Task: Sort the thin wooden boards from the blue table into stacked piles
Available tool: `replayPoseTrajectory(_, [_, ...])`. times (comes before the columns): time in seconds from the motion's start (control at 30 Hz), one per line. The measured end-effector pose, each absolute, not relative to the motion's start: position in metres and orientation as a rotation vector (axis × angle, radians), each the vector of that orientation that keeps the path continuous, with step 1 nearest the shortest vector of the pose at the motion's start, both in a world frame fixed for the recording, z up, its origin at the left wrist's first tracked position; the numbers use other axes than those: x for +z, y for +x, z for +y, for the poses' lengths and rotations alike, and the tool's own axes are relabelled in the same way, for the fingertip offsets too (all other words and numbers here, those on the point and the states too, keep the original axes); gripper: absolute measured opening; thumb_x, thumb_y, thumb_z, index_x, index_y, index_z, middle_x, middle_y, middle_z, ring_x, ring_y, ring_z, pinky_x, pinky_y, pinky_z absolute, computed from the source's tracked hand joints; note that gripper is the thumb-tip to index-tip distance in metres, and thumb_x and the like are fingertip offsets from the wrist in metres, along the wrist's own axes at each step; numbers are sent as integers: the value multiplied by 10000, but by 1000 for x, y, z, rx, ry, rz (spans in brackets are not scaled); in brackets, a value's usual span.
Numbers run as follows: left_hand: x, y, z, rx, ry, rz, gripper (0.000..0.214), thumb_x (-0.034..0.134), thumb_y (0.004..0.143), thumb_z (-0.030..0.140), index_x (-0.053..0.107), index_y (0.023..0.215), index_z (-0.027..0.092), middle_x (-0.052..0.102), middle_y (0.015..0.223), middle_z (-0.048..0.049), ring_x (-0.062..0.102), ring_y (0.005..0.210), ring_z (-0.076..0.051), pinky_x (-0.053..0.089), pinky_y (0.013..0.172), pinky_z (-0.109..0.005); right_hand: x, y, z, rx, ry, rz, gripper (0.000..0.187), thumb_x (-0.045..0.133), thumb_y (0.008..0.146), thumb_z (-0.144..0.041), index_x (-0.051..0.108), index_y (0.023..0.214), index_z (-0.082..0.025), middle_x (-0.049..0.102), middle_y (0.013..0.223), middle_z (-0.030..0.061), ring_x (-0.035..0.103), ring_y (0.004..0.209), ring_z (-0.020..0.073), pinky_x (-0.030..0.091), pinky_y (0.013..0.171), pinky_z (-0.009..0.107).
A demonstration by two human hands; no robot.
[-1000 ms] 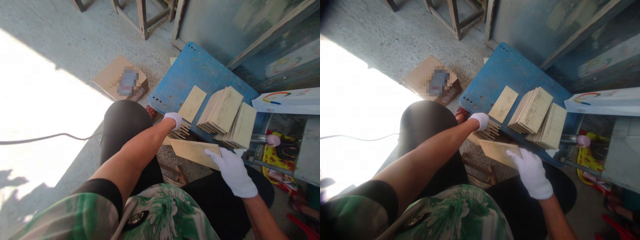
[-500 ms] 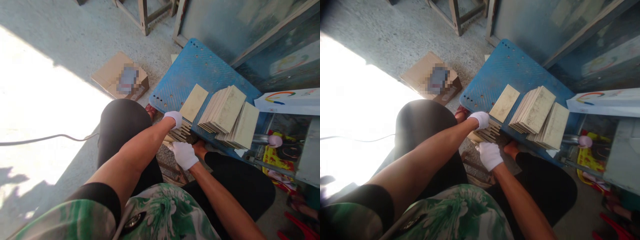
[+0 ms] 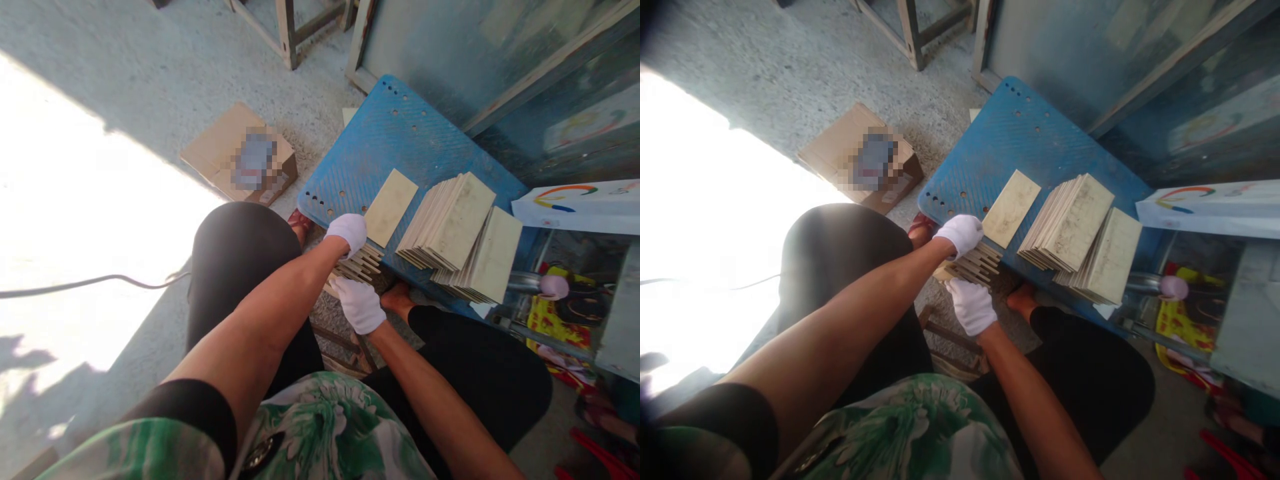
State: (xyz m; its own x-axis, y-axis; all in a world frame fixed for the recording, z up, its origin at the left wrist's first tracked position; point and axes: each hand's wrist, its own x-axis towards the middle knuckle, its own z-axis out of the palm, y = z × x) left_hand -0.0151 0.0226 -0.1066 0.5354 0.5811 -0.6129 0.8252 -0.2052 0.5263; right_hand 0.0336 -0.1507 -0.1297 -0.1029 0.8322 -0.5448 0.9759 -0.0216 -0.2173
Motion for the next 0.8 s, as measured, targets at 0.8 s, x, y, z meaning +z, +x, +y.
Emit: replayPoseTrajectory(0.8, [-150, 26, 26, -503, 1941, 1306, 370, 495, 850, 196, 608, 1189, 104, 668, 1149, -186, 631, 1108, -295, 502, 904, -372, -203, 147, -69, -1122, 2959, 1143, 455, 291, 955, -410, 661, 945, -145, 681, 885, 106, 559, 754, 179, 396, 682, 250])
